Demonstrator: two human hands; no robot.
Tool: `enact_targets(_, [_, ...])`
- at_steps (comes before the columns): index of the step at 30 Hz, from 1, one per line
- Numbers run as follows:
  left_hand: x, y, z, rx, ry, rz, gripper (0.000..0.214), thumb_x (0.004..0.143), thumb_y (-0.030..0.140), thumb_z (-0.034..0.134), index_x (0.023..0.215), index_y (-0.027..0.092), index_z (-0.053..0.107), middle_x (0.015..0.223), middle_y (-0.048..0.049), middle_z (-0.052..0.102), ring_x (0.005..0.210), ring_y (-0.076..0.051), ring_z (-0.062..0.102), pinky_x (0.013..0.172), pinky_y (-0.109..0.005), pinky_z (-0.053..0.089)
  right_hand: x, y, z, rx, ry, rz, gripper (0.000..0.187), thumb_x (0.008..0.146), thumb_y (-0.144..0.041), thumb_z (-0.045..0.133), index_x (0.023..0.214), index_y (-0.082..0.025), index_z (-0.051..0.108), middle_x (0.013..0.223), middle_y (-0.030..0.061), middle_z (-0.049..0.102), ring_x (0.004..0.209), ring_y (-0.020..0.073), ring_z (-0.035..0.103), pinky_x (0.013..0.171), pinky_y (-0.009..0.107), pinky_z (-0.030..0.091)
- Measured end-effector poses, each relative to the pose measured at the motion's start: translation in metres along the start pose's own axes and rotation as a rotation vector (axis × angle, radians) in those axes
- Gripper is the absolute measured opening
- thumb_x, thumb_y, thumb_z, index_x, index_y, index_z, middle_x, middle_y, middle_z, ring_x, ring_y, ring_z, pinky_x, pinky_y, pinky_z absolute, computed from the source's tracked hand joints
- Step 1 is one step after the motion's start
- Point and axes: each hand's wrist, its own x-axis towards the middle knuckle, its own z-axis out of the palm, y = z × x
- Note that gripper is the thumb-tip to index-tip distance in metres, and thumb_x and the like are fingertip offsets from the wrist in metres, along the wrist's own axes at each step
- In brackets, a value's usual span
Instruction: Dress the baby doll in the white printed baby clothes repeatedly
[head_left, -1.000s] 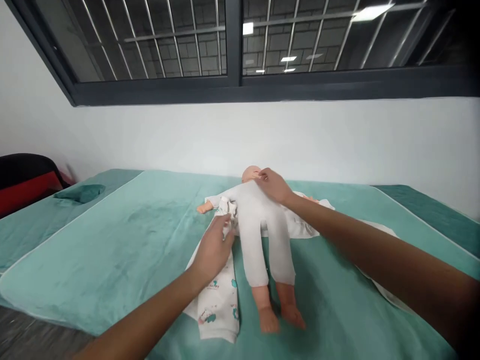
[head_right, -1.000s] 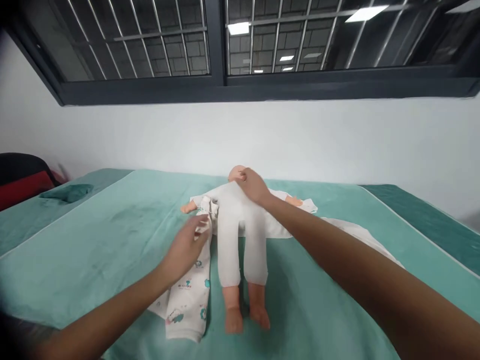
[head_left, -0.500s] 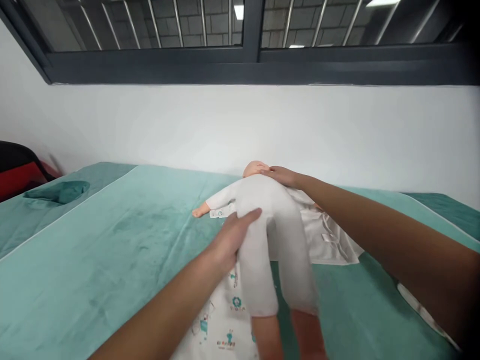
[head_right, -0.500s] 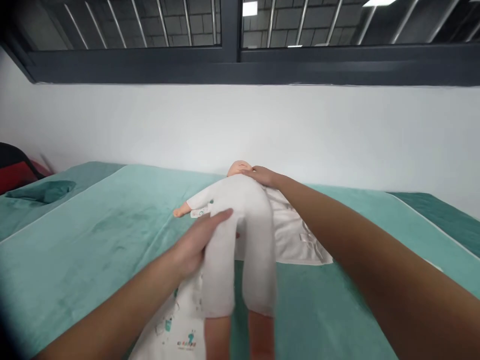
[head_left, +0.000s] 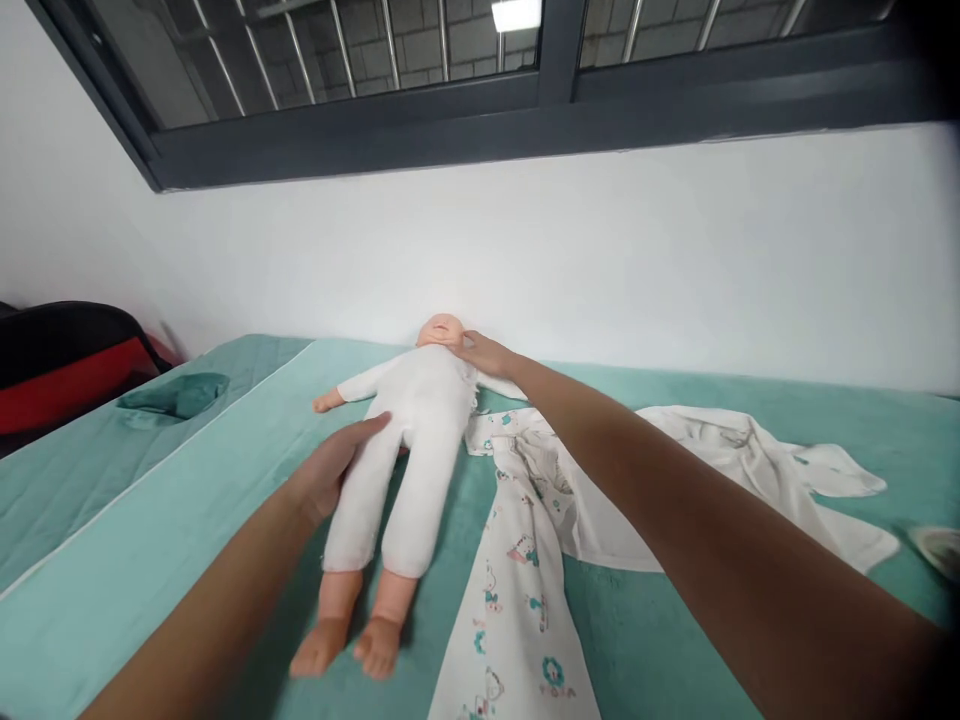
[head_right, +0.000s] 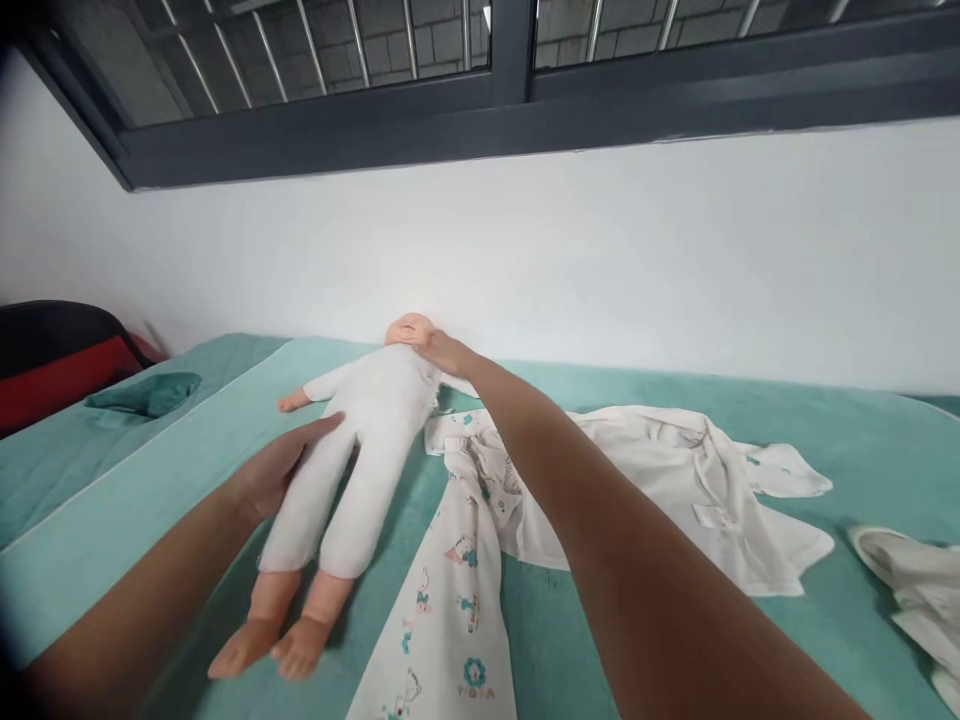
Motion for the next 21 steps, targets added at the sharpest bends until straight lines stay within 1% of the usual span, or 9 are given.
enact_targets(3, [-0.020,0.005,0.005,0.349,0.415,0.083,0.062,0.090,0.055,0.040,0.136,0.014,0.046,0.137,-0.0195,0.054,0.122,-0.039,0.054,0.097,-0.049,0.046,-0.032,0.032,-0.021,-0.173,0.024,0.175,0.058,0.093,-0.061,0.036,0.121,-0.017,0.062,0.130,0.0148,0.061,0.118,0.0271,0.056,0.097,0.035,0.040])
enact_targets(5, [-0.042,0.014,0.020,0.598,0.516,0.288,0.051,0.094,0.034,0.037,0.142,0.018,0.040,0.151,-0.0182,0.037,0.136,-0.038,0.038,0.106,-0.054,0.035,-0.070,0.056,-0.044,-0.279,0.048,0.310,0.053,0.094,-0.057,0.038,0.105,-0.015,0.068,0.119,0.0187,0.066,0.114,0.0297,0.058,0.095,0.038,0.040])
enact_targets(6, [-0.056,0.018,0.030,0.730,0.473,0.425,0.050,0.093,0.024,0.037,0.143,0.022,0.040,0.154,-0.0152,0.034,0.140,-0.036,0.033,0.109,-0.053,0.032,-0.091,0.068,-0.056,-0.328,0.060,0.371,0.051,0.093,-0.055,0.039,0.099,-0.015,0.069,0.116,0.0199,0.066,0.113,0.0310,0.058,0.094,0.040,0.040])
enact_targets(8, [-0.082,0.024,0.054,0.983,0.272,0.683,0.059,0.087,0.009,0.038,0.142,0.029,0.042,0.154,-0.0093,0.035,0.142,-0.030,0.030,0.110,-0.049,0.031,-0.134,0.085,-0.078,-0.402,0.066,0.448,0.047,0.092,-0.054,0.042,0.092,-0.016,0.070,0.111,0.0216,0.067,0.110,0.0332,0.059,0.091,0.043,0.041])
enact_targets(10, [-0.102,0.025,0.079,1.111,0.083,0.827,0.069,0.081,0.005,0.044,0.144,0.033,0.038,0.156,-0.0059,0.033,0.143,-0.029,0.029,0.111,-0.048,0.032,-0.172,0.093,-0.092,-0.440,0.046,0.465,0.045,0.092,-0.052,0.043,0.086,-0.017,0.070,0.107,0.0208,0.068,0.105,0.0335,0.060,0.087,0.044,0.042])
enact_targets(11, [-0.109,0.024,0.091,1.145,0.046,0.868,0.070,0.080,0.004,0.045,0.143,0.033,0.039,0.156,-0.0053,0.032,0.143,-0.029,0.028,0.111,-0.050,0.031,-0.188,0.093,-0.096,-0.449,0.031,0.453,0.044,0.092,-0.051,0.043,0.084,-0.017,0.069,0.105,0.0199,0.068,0.103,0.0331,0.061,0.084,0.043,0.042])
enact_targets(13, [-0.114,0.023,0.113,1.177,0.054,0.899,0.059,0.082,0.005,0.045,0.134,0.031,0.048,0.156,-0.0062,0.033,0.142,-0.030,0.030,0.110,-0.053,0.031,-0.215,0.085,-0.098,-0.453,-0.005,0.394,0.039,0.091,-0.049,0.046,0.079,-0.018,0.068,0.101,0.0176,0.069,0.097,0.0315,0.061,0.080,0.040,0.042])
enact_targets(17, [-0.115,0.036,0.152,1.139,0.195,0.904,0.030,0.083,0.006,0.047,0.104,0.022,0.062,0.152,-0.0105,0.038,0.141,-0.031,0.032,0.110,-0.053,0.030,-0.260,0.044,-0.086,-0.415,-0.072,0.192,0.031,0.089,-0.045,0.051,0.075,-0.020,0.064,0.091,0.0106,0.069,0.087,0.0255,0.060,0.075,0.035,0.040])
enact_targets(21, [-0.123,0.074,0.192,0.994,0.343,0.923,0.040,0.083,0.007,0.046,0.121,0.019,0.054,0.152,-0.0123,0.036,0.140,-0.027,0.033,0.112,-0.049,0.028,-0.314,-0.010,-0.076,-0.320,-0.124,-0.003,0.029,0.091,-0.045,0.050,0.078,-0.021,0.062,0.085,0.0034,0.068,0.081,0.0186,0.059,0.072,0.028,0.039])
